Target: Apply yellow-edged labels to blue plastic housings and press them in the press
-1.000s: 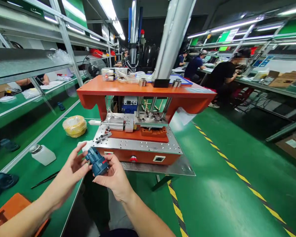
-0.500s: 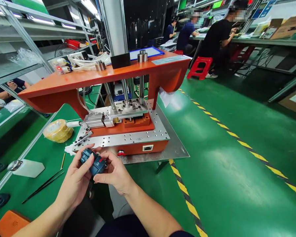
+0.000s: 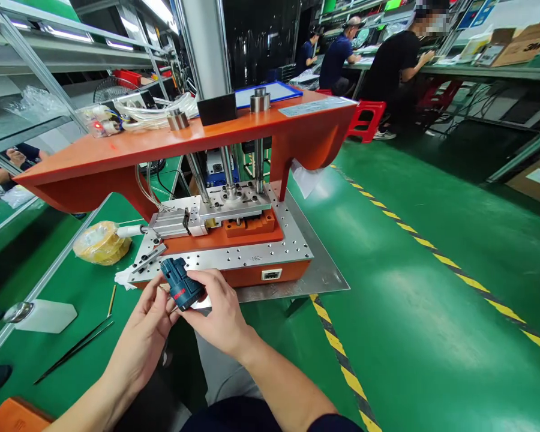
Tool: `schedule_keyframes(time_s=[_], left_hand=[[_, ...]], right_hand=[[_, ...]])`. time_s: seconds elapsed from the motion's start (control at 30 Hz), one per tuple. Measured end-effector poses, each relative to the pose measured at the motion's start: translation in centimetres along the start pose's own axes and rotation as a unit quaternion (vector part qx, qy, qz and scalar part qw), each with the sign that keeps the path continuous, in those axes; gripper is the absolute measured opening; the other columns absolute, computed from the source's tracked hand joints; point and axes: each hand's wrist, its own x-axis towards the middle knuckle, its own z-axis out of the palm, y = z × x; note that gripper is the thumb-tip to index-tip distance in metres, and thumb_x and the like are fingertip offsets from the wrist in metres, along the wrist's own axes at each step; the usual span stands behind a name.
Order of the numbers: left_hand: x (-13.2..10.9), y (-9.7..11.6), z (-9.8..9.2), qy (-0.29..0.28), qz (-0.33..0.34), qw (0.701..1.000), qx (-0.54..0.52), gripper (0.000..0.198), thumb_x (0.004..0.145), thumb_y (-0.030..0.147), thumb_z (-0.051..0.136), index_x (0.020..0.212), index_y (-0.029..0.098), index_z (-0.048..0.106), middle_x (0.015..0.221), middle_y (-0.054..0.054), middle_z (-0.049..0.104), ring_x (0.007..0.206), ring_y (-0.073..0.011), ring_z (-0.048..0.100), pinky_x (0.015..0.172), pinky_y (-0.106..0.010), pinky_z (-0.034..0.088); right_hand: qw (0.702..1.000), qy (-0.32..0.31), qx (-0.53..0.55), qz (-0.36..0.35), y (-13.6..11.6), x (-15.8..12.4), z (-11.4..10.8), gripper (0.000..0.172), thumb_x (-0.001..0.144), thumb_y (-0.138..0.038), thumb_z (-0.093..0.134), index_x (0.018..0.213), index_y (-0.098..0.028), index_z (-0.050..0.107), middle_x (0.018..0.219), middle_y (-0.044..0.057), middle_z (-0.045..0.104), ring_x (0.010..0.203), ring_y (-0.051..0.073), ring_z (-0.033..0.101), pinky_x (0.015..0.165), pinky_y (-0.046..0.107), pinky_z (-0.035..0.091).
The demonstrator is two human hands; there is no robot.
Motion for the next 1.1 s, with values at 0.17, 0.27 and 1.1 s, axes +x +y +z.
schedule_keyframes(time_s=[0.17,0.27,1.1], left_hand=[[0.1,-0.2,-0.3,-0.036,0.007,0.999,0.018,0.056,0.078,0.042,0.085,0.13,0.035,0.064,0.131,0.0,0.068,0.124,-0.0162,0.058,0.104,-0.026,0.048],[0.2,-0.1,-0.1,-0.051,0.012,0.998,0.028,0.053,0.08,0.042,0.083,0.129,0.033,0.065,0.131,-0.002,0.069,0.127,-0.0198,0.057,0.108,-0.031,0.046],[2.1,-2.1,3.1,-0.122,-0.06,0.99,0.024,0.048,0.075,0.036,0.087,0.12,0.026,0.073,0.116,-0.005,0.073,0.108,-0.0193,0.066,0.089,-0.026,0.054]], right_hand=[[0.996,0.001,-0.054,-0.07,0.0,0.5,-0.3,0.063,0.077,-0.004,0.073,0.133,-0.027,0.053,0.118,0.008,0.063,0.109,0.022,0.065,0.094,0.035,0.058],[0.994,0.004,-0.071,-0.08,0.2,0.4,-0.3,0.062,0.078,-0.004,0.071,0.133,-0.026,0.052,0.118,0.008,0.064,0.11,0.022,0.065,0.095,0.035,0.058],[0.962,-0.037,-0.237,-0.132,1.8,-1.3,-4.3,0.062,0.093,-0.03,0.067,0.149,-0.025,0.041,0.116,0.013,0.061,0.103,0.028,0.065,0.087,0.041,0.061]])
